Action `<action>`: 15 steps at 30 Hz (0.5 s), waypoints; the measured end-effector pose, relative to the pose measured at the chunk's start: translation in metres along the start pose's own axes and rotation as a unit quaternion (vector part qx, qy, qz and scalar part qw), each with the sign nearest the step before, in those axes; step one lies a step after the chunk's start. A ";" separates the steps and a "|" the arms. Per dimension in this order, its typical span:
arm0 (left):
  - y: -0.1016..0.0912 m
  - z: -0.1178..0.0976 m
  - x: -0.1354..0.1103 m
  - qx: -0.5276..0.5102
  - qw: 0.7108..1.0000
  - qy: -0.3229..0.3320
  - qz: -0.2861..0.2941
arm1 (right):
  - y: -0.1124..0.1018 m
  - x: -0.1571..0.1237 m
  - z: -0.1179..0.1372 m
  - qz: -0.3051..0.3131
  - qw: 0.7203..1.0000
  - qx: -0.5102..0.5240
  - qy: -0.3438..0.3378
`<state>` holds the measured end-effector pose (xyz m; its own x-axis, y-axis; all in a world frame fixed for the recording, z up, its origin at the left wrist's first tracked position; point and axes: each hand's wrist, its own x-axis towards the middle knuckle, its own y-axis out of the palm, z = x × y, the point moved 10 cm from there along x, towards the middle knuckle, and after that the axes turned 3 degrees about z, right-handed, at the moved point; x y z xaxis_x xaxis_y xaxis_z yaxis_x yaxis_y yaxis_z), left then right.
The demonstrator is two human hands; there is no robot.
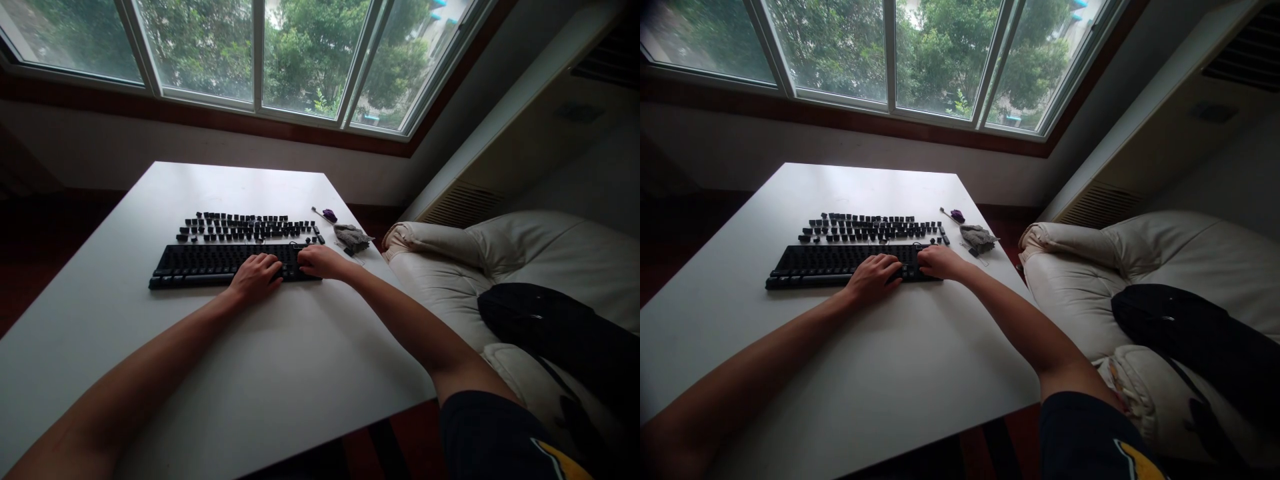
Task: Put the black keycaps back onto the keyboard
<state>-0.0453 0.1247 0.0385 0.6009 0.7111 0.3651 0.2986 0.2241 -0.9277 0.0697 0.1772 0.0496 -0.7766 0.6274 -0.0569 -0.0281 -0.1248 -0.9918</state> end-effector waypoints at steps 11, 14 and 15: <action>0.001 -0.001 0.001 0.003 1.000 -0.002 0.004 | 0.003 0.009 -0.003 0.049 0.998 0.006 0.024; 0.002 -0.001 0.001 0.004 1.000 -0.002 0.004 | 0.003 0.013 -0.003 0.063 0.997 -0.004 0.048; 0.002 -0.002 0.001 0.005 1.000 -0.003 0.004 | 0.003 0.014 -0.003 0.067 0.996 -0.006 0.055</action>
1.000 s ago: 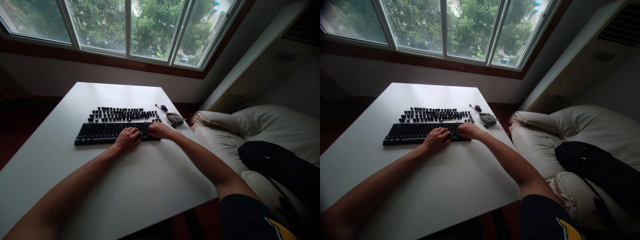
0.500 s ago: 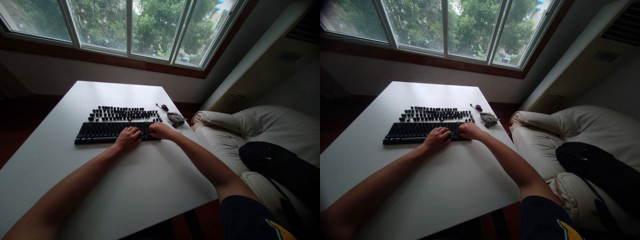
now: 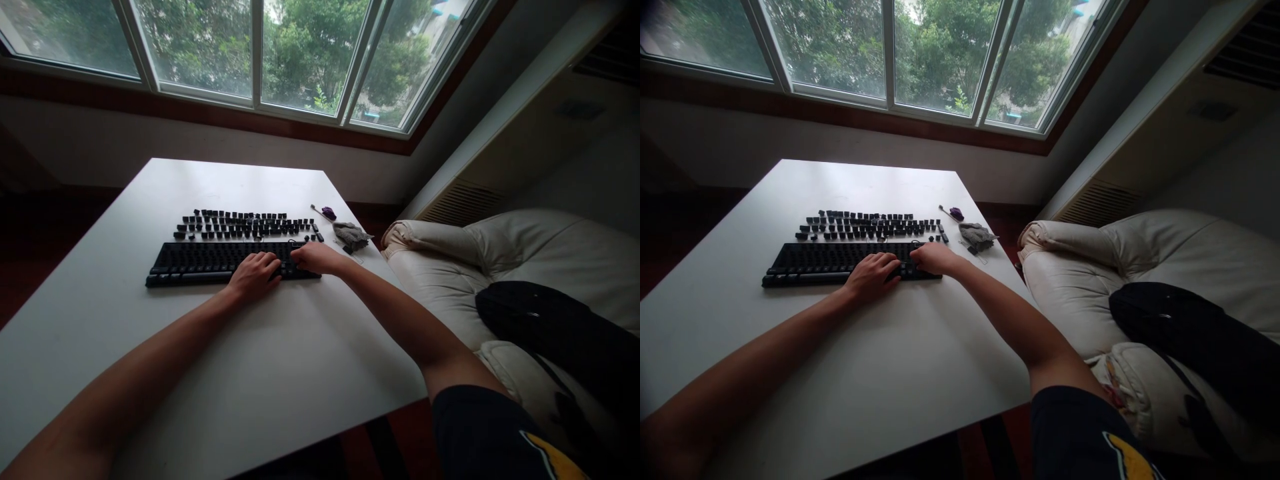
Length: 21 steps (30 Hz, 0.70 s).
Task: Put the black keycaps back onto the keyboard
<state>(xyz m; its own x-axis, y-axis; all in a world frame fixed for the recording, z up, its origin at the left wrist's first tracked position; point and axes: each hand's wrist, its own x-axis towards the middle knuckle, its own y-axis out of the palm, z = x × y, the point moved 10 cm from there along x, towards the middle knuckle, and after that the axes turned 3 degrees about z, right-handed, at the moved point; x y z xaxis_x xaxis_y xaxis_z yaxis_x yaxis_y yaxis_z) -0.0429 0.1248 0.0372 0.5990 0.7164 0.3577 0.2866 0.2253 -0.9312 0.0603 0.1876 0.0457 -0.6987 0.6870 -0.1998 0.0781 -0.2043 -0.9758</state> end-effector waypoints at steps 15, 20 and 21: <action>-0.001 0.000 -0.003 0.003 1.000 0.004 0.001 | -0.015 0.002 -0.056 -0.104 0.988 0.109 0.032; -0.001 -0.001 -0.003 0.010 1.000 0.006 0.007 | -0.019 0.006 -0.102 -0.191 0.972 -0.007 0.137; -0.001 -0.001 -0.004 0.010 1.000 0.007 0.008 | -0.016 0.009 -0.104 -0.187 0.973 -0.022 0.130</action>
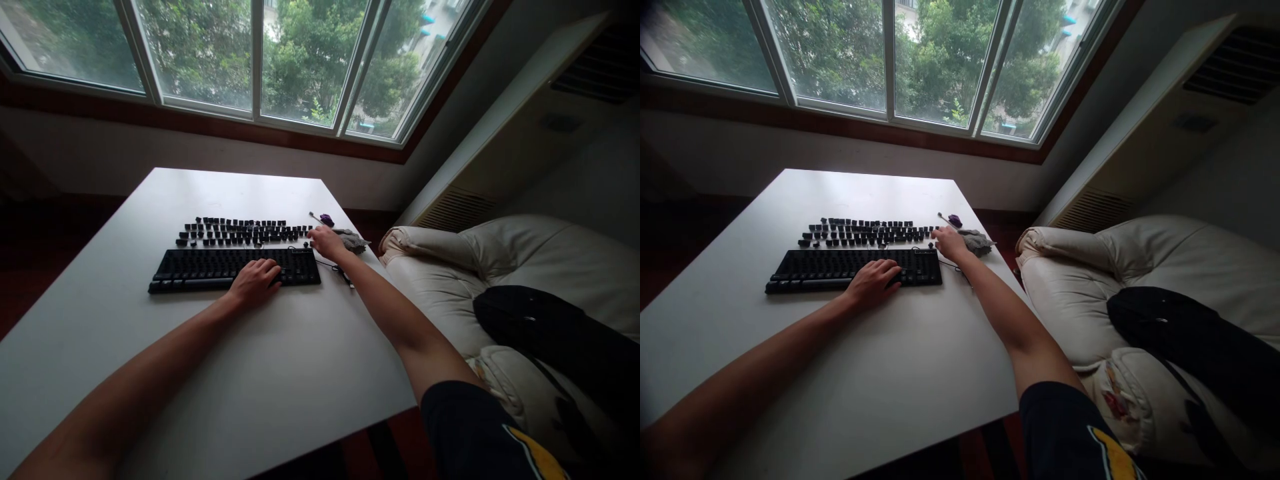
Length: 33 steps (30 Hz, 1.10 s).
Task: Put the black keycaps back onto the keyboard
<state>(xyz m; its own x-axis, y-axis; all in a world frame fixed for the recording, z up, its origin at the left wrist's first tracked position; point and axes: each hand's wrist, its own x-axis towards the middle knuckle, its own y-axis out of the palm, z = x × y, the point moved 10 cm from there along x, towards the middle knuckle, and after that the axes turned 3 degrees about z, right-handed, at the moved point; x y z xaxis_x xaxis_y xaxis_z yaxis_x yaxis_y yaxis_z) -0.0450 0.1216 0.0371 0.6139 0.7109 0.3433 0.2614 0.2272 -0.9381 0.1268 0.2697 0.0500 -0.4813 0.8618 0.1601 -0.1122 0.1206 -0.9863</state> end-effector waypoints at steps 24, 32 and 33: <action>0.001 0.003 0.001 -0.012 1.000 -0.009 0.003 | -0.012 -0.021 0.022 -0.013 0.994 0.090 -0.062; 0.003 0.002 0.002 -0.010 1.000 -0.009 0.003 | -0.010 -0.062 0.073 0.097 0.987 -0.075 -0.106; 0.003 0.002 0.002 -0.010 1.000 -0.009 0.002 | -0.008 -0.064 0.077 0.105 0.984 -0.082 -0.115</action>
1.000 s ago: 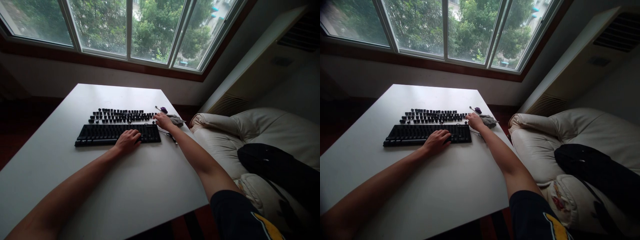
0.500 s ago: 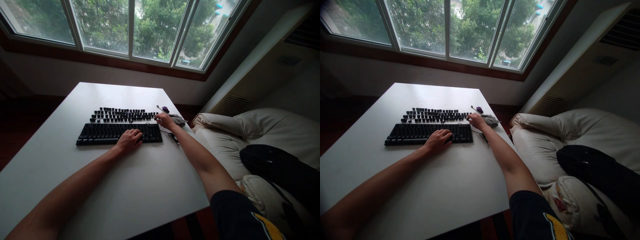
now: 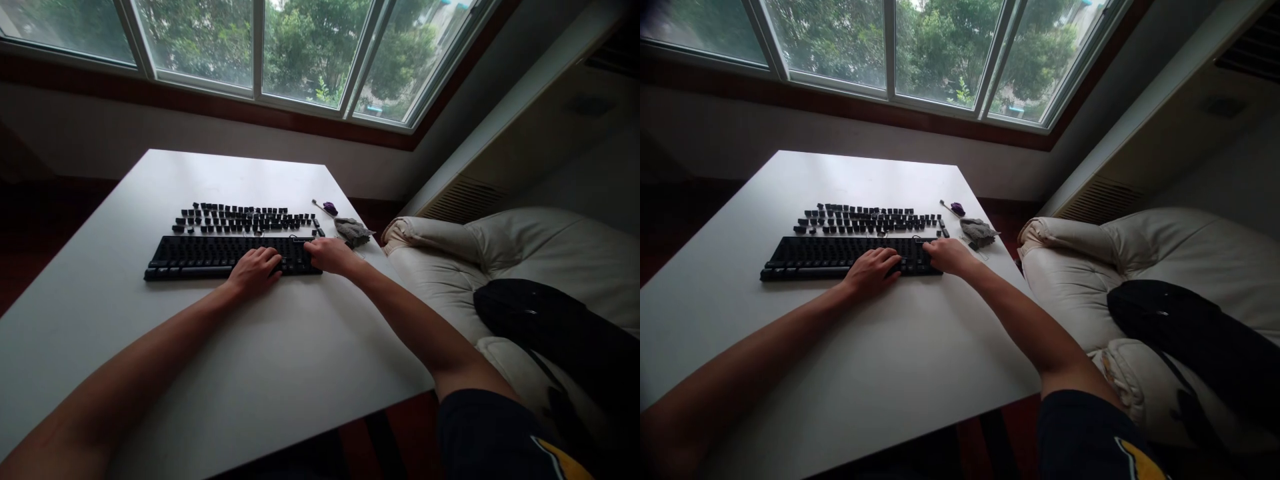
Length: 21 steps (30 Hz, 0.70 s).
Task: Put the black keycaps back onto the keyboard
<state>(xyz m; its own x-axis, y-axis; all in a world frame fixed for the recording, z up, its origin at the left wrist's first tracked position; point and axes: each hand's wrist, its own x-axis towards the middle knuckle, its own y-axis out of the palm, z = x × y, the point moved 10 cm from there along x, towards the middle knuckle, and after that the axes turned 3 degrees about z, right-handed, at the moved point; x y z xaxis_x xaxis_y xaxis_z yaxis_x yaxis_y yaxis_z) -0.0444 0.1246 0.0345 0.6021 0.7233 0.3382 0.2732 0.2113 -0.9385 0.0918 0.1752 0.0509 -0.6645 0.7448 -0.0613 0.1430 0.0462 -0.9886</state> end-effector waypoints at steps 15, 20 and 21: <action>0.003 0.002 0.000 -0.011 1.000 -0.003 0.008 | 0.001 -0.001 0.007 0.003 0.986 0.126 -0.104; 0.004 0.002 0.001 -0.010 1.000 -0.003 0.009 | 0.004 -0.007 -0.001 -0.019 0.983 0.160 -0.089; 0.004 0.002 0.001 -0.013 1.000 -0.003 0.008 | 0.003 -0.007 -0.002 -0.029 0.982 0.168 -0.085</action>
<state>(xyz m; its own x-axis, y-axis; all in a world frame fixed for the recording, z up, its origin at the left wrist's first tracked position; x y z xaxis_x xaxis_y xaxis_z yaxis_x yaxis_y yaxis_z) -0.0439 0.1271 0.0312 0.6018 0.7308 0.3221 0.2829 0.1821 -0.9417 0.0988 0.1713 0.0483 -0.7808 0.6247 0.0020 -0.1290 -0.1581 -0.9790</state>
